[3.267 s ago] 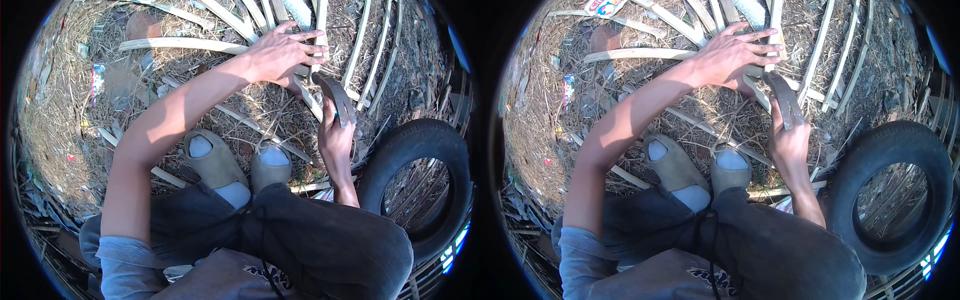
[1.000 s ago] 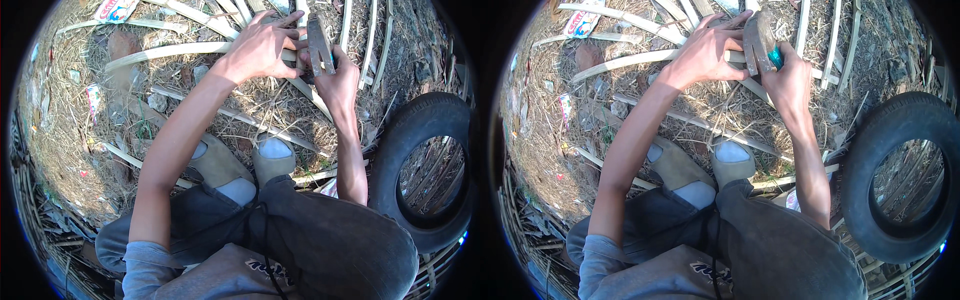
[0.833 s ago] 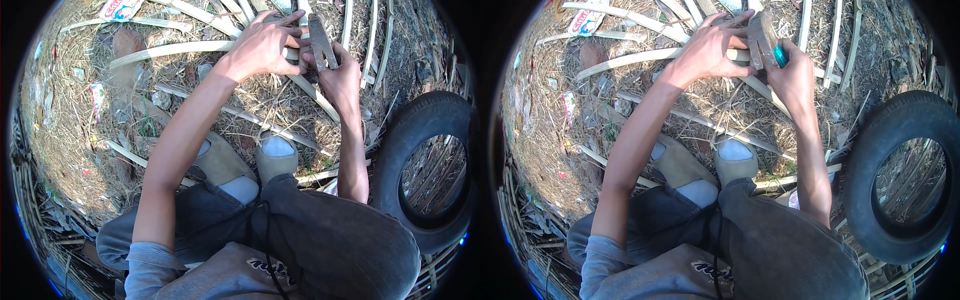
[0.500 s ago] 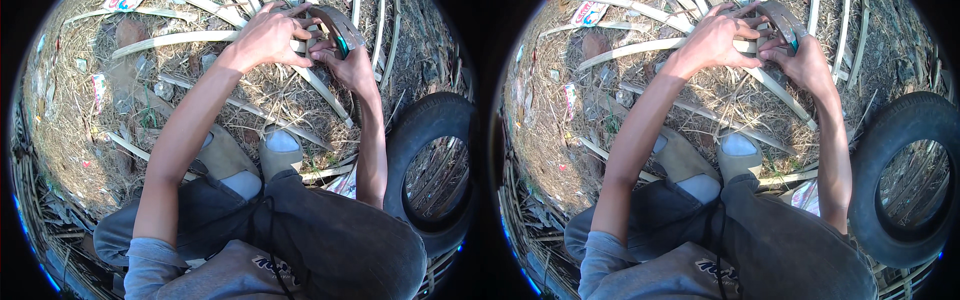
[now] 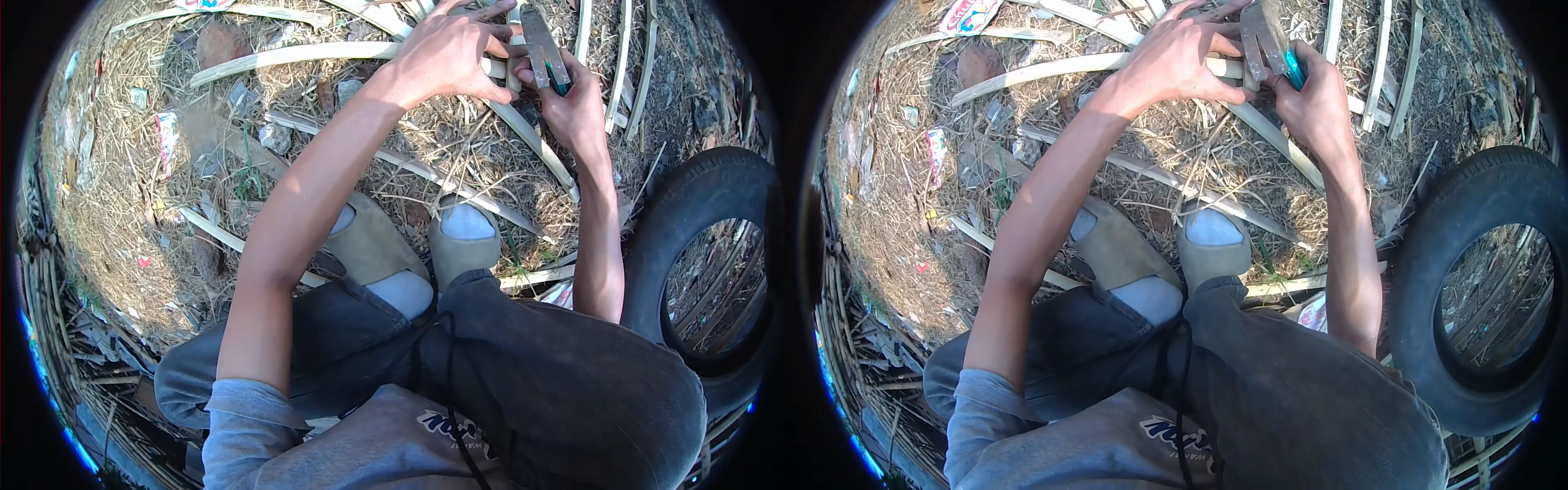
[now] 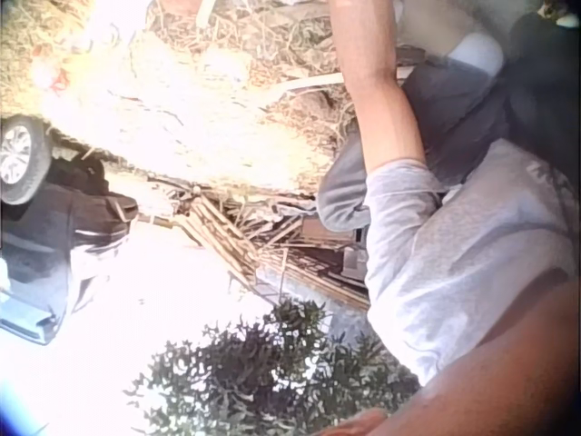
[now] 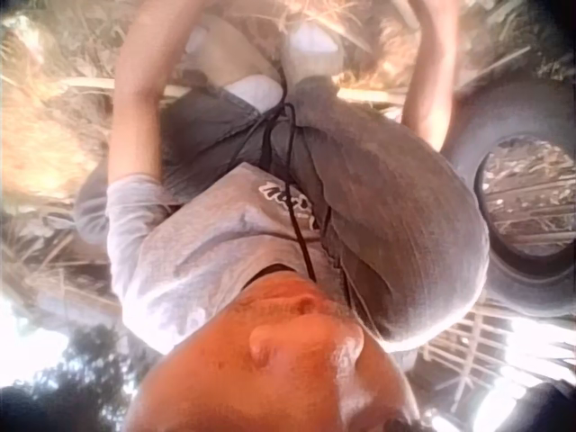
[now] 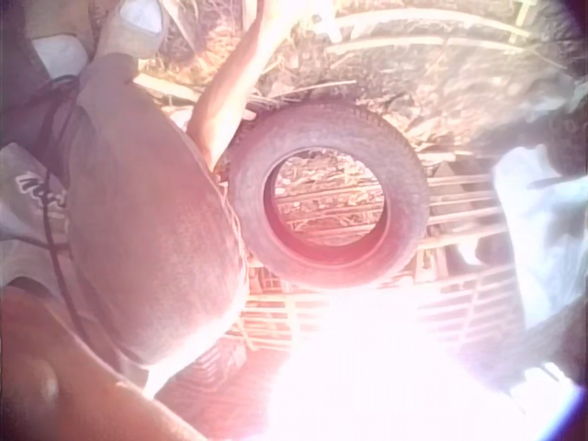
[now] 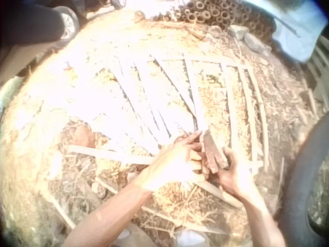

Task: The person assembles a bamboo lattice by hand, using a hammer to drive small nails into the overlapping joints of thin bamboo strips.

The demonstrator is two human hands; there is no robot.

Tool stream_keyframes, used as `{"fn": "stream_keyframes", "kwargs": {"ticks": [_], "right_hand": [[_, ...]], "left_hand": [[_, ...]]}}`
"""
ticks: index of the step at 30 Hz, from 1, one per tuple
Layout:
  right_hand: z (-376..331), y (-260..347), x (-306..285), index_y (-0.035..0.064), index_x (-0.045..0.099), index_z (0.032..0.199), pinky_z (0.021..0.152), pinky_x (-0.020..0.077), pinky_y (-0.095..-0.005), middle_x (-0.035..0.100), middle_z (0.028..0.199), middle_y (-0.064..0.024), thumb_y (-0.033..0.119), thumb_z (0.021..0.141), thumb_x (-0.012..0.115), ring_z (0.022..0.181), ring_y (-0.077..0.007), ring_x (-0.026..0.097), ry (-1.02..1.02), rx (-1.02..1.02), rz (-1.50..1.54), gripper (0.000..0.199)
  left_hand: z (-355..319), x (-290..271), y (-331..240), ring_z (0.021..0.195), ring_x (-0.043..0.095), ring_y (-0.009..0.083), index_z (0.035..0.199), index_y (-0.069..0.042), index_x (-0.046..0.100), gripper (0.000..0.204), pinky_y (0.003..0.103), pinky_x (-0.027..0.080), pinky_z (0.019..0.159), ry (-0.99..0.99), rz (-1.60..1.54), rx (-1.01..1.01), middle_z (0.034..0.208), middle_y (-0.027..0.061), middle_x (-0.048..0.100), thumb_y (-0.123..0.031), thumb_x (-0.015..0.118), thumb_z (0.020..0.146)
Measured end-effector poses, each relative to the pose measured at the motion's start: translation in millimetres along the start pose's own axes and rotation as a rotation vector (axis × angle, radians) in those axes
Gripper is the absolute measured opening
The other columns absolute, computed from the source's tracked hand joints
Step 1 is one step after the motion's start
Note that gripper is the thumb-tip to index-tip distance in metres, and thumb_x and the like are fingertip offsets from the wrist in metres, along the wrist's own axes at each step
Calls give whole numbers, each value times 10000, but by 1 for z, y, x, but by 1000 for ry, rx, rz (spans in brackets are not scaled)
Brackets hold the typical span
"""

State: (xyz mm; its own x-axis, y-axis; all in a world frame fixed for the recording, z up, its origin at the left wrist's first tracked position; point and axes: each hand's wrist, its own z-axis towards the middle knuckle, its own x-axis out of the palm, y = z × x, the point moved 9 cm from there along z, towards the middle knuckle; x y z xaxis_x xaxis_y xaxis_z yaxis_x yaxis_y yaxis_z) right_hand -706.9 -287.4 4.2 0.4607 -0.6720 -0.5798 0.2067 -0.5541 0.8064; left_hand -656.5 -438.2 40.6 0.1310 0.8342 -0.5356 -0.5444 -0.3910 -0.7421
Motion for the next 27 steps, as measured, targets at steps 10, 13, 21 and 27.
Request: {"fn": "stream_keyframes", "kwargs": {"ticks": [10, 13, 21, 27], "right_hand": [[-32, 16, -51, -50, 672, 1069, 608, 527, -408, 731, 764, -172, 327, 962, 778, 636, -298, 708, -293, 260, -312, 406], [-27, 49, -43, -56, 604, 1242, 986, 459, -527, 644, 1153, -289, 206, 956, 754, 1117, -434, 614, -460, -15, -507, 416], [-29, 42, -11, -22, 736, 1073, 681, 526, -385, 706, 925, -150, 126, 909, 807, 730, -260, 680, -188, 278, -49, 232], [-41, 46, 8, -31, 726, 914, 534, 508, -380, 698, 841, -154, 85, 942, 770, 578, -242, 655, -339, 101, -94, 128]], "left_hand": [[-5, 11, 27, 1548, 384, 173, 1295, -257, 763, 638, 534, 266, 1270, 26, 358, -219, 1499, -91, 624, -531, 883, 732], [-2, 10, 26, 1532, 415, 178, 1353, -211, 725, 756, 531, 295, 1260, 0, 328, -250, 1496, -83, 626, -514, 911, 687], [5, 3, 25, 1534, 409, 176, 1538, -160, 538, 933, 468, 312, 1266, -25, 176, -398, 1625, 19, 497, -309, 897, 690], [5, 2, 24, 1532, 420, 196, 1533, -131, 546, 960, 455, 328, 1250, 44, 262, -384, 1629, 42, 494, -356, 900, 669]]}}
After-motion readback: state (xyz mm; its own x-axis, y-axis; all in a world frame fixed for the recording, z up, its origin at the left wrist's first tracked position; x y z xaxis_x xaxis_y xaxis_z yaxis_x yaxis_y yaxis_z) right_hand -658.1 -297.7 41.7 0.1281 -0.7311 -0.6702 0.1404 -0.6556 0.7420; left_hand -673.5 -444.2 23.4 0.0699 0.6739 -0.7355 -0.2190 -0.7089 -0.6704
